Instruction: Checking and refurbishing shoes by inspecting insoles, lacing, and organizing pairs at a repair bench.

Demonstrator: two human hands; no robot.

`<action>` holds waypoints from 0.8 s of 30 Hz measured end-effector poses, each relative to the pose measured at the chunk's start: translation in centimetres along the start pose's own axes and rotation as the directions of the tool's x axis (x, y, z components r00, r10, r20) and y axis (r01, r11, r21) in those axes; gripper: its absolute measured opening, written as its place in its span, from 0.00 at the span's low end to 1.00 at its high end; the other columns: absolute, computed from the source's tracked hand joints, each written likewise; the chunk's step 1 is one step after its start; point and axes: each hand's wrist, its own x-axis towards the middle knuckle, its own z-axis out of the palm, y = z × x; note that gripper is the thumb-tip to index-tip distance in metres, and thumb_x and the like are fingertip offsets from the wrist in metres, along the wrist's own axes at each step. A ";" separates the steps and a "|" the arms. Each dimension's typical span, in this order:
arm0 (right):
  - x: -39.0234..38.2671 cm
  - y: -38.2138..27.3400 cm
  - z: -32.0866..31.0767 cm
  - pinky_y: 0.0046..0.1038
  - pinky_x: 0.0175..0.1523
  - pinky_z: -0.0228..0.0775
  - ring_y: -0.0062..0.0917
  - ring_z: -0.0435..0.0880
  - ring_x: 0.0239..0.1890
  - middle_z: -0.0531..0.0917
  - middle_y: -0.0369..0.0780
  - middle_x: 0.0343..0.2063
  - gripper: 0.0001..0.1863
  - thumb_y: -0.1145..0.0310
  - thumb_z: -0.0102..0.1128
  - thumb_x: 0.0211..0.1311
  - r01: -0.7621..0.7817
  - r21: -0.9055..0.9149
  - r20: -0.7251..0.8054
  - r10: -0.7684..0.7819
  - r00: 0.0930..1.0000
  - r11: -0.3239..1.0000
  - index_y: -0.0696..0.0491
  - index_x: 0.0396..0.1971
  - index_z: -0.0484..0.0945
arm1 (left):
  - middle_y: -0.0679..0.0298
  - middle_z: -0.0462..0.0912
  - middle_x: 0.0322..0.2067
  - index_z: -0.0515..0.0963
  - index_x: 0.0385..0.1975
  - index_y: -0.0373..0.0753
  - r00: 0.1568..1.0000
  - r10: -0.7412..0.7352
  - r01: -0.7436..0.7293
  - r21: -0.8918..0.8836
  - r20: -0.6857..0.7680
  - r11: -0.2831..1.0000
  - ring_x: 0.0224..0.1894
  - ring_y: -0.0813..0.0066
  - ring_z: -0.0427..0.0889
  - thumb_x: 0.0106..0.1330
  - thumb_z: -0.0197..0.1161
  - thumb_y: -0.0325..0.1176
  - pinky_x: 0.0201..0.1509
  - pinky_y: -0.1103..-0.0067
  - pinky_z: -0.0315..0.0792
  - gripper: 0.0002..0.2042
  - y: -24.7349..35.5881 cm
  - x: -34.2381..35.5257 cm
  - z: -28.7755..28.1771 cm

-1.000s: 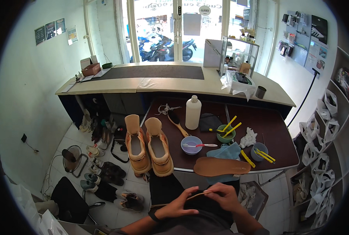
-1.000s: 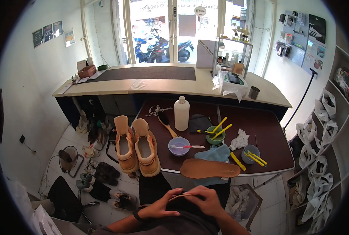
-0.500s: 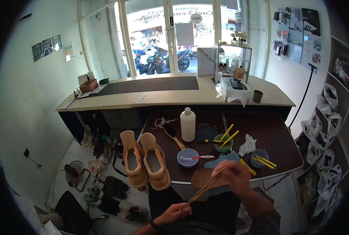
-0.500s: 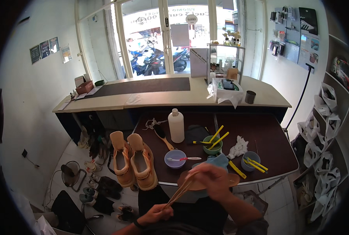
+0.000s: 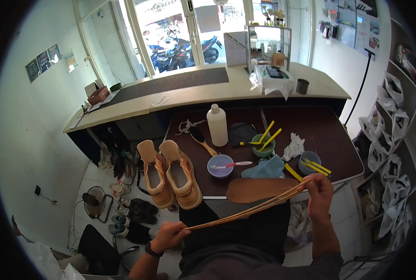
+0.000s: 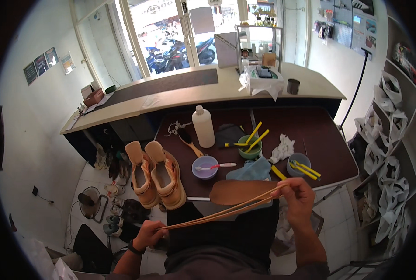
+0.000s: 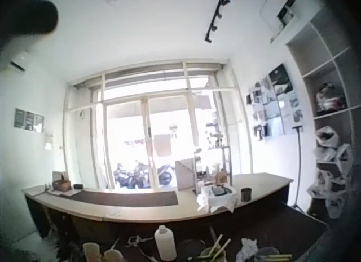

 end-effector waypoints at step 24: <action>-4.2 1.6 -9.1 0.13 0.23 0.53 0.08 0.60 0.17 0.68 0.28 0.19 0.06 0.66 0.55 0.69 -0.013 0.359 -0.563 0.227 0.795 0.933 0.52 0.38 0.74 | 0.61 0.79 0.20 0.78 0.31 0.33 0.998 0.020 -0.022 -0.029 -0.057 0.999 0.20 0.71 0.78 0.64 0.61 0.28 0.25 0.80 0.69 0.05 2.9 6.5 4.6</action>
